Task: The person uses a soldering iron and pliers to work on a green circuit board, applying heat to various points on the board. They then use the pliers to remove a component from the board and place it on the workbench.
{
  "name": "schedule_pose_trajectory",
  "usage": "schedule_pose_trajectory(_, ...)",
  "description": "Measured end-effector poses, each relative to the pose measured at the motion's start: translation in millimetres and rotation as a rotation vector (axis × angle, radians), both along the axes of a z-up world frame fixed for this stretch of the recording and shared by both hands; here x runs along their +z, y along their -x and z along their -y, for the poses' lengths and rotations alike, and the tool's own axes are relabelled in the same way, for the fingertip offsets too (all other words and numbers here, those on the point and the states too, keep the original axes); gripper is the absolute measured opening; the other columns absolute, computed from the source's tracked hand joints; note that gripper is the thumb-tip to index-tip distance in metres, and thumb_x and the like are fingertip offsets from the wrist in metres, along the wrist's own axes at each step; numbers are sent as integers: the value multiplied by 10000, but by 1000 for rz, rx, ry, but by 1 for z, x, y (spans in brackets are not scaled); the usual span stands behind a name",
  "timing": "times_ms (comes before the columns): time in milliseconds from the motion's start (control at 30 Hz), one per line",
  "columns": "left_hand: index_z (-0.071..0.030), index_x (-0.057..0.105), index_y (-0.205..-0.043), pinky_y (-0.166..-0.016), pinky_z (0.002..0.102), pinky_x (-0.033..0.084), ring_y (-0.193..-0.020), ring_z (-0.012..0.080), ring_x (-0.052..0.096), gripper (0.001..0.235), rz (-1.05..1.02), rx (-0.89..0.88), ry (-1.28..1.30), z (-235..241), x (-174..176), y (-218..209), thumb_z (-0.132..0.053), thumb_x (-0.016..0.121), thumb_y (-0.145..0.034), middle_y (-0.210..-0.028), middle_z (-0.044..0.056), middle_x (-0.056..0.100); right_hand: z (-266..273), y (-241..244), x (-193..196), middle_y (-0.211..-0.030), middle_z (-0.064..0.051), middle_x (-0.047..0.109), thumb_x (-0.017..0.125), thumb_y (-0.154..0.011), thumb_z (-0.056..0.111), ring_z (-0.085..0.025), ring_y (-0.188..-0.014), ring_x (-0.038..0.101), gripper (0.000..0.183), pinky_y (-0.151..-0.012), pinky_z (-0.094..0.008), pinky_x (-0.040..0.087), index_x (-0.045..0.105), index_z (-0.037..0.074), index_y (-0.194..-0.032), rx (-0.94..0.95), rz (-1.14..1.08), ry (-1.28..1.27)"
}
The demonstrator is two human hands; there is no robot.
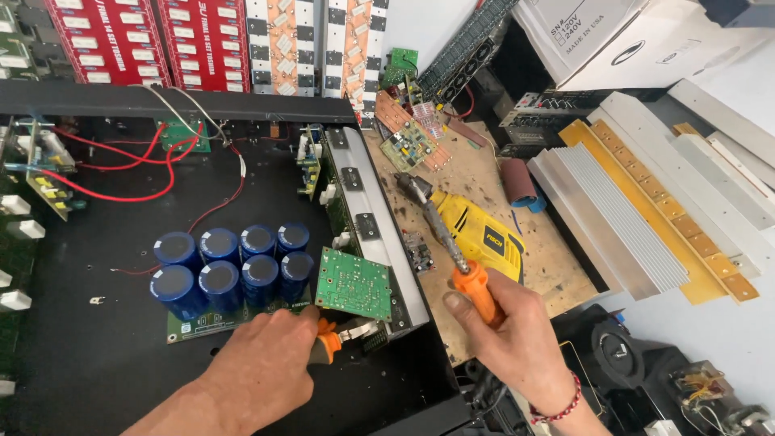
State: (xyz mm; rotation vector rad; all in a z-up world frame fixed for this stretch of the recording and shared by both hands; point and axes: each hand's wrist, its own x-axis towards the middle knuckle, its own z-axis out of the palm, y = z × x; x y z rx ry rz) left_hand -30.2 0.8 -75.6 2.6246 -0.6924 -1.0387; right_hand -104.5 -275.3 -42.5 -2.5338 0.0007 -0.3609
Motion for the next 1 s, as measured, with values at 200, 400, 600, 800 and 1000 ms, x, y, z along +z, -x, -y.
schedule_pose_trajectory(200,-184,499,-1242,-868,428,531,-1001,302,608,421,-33,19,-29,1,-2,-1,-67,617,-855,-1071,96,602,-8,-6,3,-661,-6,411,681,-961,442,-175,-542,402,428,-526,-362,326,517,117,-735,41,-66,128)
schedule_pose_trajectory(400,-197,502,-1216,-883,436,518,-1026,307,580,370,-50,24,-39,-1,-9,0,-92,617,-880,-1096,89,582,7,16,37,-725,-41,627,530,-993,241,-148,-470,534,422,-434,-296,460,669,-25,-1290,336,113,254)
schedule_pose_trajectory(600,-196,502,-1233,-928,443,517,-1088,317,585,411,-46,26,-38,-1,-6,3,-81,634,-862,-1129,85,595,44,42,27,-814,-94,653,617,-943,254,-248,-522,595,399,-429,-384,444,675,17,-1259,387,275,627)
schedule_pose_trajectory(800,-165,533,-1211,-935,446,519,-1093,321,582,396,-40,51,-30,0,-5,6,-45,623,-844,-1123,97,607,58,53,-4,-903,-148,670,603,-956,225,-281,-675,672,414,-501,-386,512,657,0,-1300,395,321,656)
schedule_pose_trajectory(1000,-184,532,-1151,-893,444,516,-1043,305,596,304,-59,43,-78,1,-3,5,-102,615,-870,-1088,81,606,40,49,-3,-728,-93,530,601,-963,231,-223,-477,460,389,-419,-351,375,674,-1,-1266,363,325,627)
